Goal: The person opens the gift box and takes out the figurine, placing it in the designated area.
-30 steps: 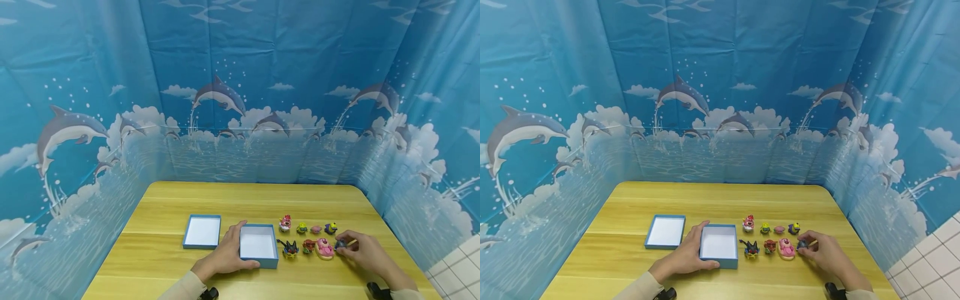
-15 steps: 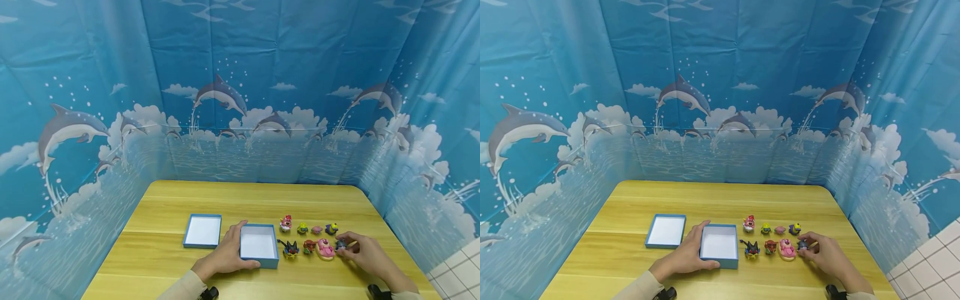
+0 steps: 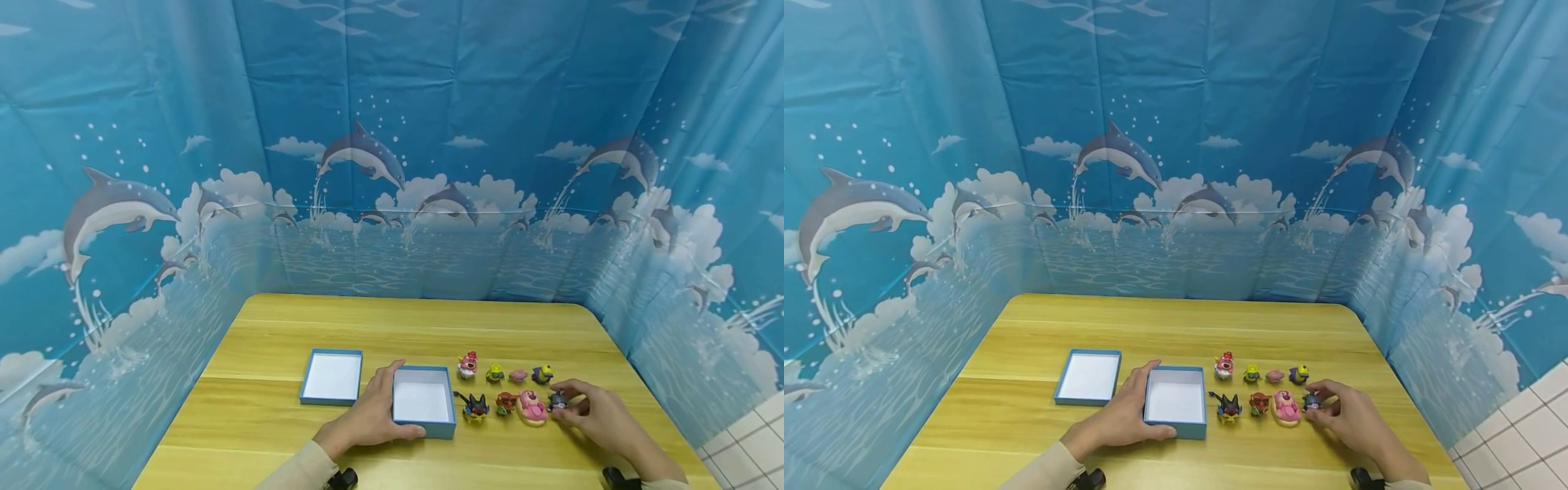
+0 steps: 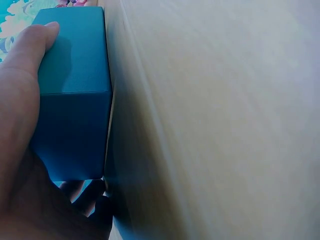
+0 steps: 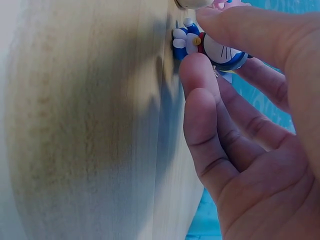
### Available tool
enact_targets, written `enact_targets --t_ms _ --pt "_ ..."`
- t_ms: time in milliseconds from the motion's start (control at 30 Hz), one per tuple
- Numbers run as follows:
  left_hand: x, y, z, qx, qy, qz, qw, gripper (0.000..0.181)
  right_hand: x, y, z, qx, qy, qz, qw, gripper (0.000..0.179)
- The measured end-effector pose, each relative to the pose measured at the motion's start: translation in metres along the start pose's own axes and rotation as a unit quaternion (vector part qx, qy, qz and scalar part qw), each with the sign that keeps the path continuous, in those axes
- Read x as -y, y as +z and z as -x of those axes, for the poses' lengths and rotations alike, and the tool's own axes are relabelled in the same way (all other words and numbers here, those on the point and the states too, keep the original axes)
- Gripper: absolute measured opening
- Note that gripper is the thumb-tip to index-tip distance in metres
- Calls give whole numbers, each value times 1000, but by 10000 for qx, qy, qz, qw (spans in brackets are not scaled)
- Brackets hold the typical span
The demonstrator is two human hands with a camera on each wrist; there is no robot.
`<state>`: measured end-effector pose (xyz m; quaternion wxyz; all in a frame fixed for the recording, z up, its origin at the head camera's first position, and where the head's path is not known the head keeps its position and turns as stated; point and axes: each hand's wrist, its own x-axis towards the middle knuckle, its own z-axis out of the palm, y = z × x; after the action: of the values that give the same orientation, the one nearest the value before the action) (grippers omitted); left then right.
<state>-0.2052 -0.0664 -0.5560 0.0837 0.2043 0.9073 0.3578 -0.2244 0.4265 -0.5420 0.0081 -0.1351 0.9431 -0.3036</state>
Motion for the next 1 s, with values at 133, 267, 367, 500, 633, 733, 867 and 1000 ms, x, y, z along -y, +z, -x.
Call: enact_targets --t_ms 133,267,367,500,633,733,867,1000 --pt "0 0 1 -15 11 4 10000 137 0 0 0 -9 41 -24 10000 48" --pt "-1 -1 1 -10 7 15 10000 136 2 -1 1 -2 133 -55 9999 49" --pt "-1 -1 1 -6 3 43 10000 136 4 -2 1 -67 178 34 9998 50" --pt "1 -1 0 -1 27 94 10000 136 6 -3 2 -224 177 230 9993 51" --pt "3 -1 -1 -17 88 64 9999 136 9 -4 3 -370 60 426 9984 54" --pt "2 -1 -1 -30 82 60 9999 137 11 -4 4 -486 -56 560 9972 58" --pt "0 -1 -1 -3 7 118 9999 137 14 -2 6 -658 -139 693 9953 63" --pt "1 0 -1 -18 -49 138 9999 138 23 1 7 -825 -267 731 9935 69"
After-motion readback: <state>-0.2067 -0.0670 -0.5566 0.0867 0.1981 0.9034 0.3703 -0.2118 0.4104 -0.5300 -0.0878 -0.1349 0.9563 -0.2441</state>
